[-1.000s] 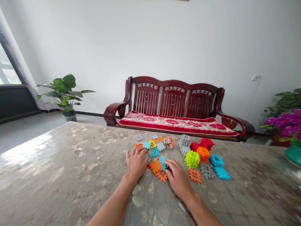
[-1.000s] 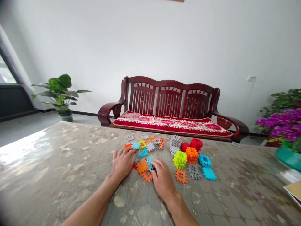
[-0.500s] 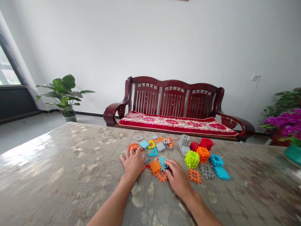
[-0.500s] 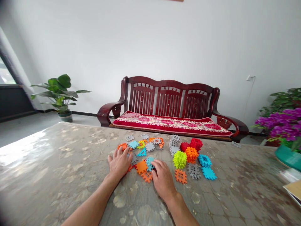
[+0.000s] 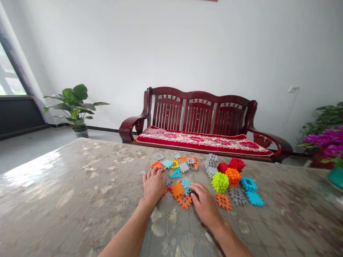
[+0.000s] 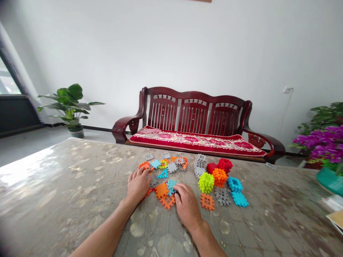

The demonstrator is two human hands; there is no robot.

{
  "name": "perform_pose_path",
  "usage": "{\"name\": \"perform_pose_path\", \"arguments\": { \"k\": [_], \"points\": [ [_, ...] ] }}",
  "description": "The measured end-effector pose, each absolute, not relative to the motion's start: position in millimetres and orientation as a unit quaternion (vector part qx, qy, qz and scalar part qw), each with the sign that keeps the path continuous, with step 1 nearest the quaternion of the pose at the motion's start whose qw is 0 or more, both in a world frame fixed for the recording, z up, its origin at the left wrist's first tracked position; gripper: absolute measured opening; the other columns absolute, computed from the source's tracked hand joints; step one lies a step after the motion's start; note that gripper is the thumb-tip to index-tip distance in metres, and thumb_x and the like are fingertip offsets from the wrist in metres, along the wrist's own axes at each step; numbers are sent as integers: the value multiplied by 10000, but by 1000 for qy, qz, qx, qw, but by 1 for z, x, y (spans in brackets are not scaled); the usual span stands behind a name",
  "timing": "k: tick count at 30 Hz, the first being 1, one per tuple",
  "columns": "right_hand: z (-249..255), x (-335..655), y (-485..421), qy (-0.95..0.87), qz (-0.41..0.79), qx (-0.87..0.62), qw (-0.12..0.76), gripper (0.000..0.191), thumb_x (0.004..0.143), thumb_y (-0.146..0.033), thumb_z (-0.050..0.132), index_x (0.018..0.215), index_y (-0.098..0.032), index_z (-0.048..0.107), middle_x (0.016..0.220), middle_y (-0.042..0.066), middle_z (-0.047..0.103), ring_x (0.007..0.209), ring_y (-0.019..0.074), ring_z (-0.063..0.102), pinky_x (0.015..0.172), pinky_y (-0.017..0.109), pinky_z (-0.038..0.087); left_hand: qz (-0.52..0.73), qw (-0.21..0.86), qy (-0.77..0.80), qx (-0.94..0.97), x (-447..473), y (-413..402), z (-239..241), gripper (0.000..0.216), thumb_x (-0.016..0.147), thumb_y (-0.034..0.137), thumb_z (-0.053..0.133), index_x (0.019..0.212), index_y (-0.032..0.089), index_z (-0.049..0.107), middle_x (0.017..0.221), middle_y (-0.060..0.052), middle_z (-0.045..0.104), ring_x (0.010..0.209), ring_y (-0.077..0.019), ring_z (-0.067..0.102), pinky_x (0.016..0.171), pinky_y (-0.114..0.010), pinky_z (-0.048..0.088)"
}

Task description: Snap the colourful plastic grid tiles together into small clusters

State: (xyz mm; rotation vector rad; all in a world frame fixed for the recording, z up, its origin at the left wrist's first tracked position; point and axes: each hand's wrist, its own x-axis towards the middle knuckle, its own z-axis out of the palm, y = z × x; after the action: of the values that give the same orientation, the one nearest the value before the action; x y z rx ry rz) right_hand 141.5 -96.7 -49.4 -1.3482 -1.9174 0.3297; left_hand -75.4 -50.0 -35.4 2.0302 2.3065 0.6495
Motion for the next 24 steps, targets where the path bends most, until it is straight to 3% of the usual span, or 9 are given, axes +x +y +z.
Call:
{"name": "perform_pose_path", "arguments": {
  "k": [24],
  "points": [
    [-50, 142, -95, -740, 92, -509, 430, 251, 873, -169, 482, 962, -241, 706, 1067, 58, 698, 1038, 206, 627, 955, 382, 494, 224, -19, 717, 660, -75, -49, -38, 365, 882, 297, 451, 1190, 264, 646, 1298, -63, 601, 1209, -259, 501, 1035, -453, 340]
  ]
}}
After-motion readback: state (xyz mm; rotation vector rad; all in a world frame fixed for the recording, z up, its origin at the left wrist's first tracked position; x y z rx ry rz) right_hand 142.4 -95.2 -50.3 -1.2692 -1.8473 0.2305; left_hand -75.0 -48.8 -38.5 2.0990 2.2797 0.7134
